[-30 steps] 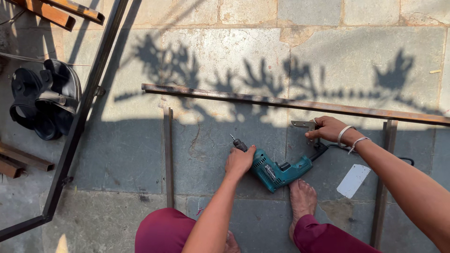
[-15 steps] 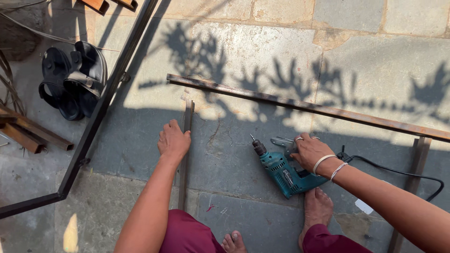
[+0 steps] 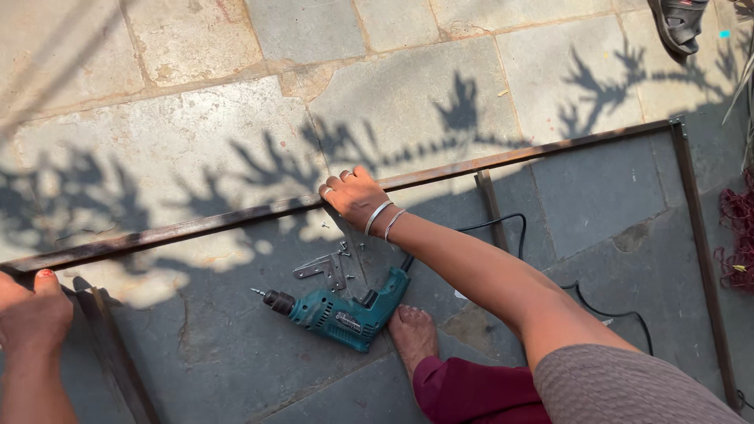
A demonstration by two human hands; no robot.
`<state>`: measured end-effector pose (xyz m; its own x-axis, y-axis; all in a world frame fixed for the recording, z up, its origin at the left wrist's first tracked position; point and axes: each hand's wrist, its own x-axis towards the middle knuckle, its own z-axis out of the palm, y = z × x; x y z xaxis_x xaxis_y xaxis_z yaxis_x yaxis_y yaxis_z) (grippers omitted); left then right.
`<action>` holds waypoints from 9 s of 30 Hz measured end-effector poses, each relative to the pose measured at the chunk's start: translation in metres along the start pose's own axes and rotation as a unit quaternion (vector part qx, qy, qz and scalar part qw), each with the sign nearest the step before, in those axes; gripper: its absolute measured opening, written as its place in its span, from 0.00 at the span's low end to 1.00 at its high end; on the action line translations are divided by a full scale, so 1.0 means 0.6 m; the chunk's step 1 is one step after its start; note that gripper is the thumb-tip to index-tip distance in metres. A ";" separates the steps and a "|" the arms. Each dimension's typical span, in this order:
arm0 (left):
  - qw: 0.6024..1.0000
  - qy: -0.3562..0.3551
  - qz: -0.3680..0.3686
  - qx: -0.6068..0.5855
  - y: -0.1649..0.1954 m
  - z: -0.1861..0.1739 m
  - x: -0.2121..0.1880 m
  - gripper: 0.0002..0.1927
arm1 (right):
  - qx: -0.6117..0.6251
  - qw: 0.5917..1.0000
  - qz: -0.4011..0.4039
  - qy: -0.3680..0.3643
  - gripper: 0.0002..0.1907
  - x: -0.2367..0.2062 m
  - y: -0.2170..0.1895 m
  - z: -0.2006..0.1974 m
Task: The person uses a corded drill to attach metal brackets to the corners of a rectangular metal frame. They position the brackets, insert screws, and tighten them to secure the joints.
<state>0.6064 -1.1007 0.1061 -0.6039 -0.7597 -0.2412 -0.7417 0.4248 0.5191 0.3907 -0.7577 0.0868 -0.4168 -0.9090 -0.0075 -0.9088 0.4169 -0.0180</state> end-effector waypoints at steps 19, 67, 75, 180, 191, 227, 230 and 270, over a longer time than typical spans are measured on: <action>0.972 -0.137 -0.121 0.149 -0.069 0.009 -0.053 0.42 | -0.017 0.971 -0.006 -0.237 0.21 -0.060 0.114 0.008; 0.978 -0.005 -0.189 -0.089 -0.099 0.143 -0.062 0.30 | 0.261 0.936 0.012 -0.237 0.19 0.103 -0.094 0.075; 0.984 0.015 -0.102 -0.147 -0.106 0.142 -0.061 0.27 | 0.164 0.946 0.025 -0.279 0.16 0.120 -0.118 0.065; 0.987 0.024 -0.142 0.065 -0.086 0.171 -0.051 0.08 | 0.070 0.937 -0.125 -0.320 0.13 0.154 -0.121 0.097; 0.995 0.013 -0.098 -0.012 -0.109 0.169 -0.032 0.15 | 0.084 0.930 -0.140 -0.328 0.11 0.163 -0.120 0.106; 0.969 0.077 -0.107 -0.208 -0.139 0.183 -0.058 0.16 | 0.046 0.895 -0.127 -0.424 0.21 0.189 -0.132 0.081; 0.967 0.087 -0.092 -0.220 -0.132 0.185 -0.063 0.21 | 0.029 0.892 -0.106 -0.439 0.17 0.189 -0.145 0.087; 0.986 0.133 -0.073 -0.064 -0.109 0.192 -0.084 0.16 | 0.033 0.900 -0.138 -0.412 0.10 0.188 -0.148 0.129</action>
<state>0.6516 -1.0333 -0.0104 -0.3835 -0.9174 -0.1063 -0.7614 0.2490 0.5985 0.4257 -0.8975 0.0103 0.0043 -0.6808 -0.7324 -0.9611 0.1996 -0.1912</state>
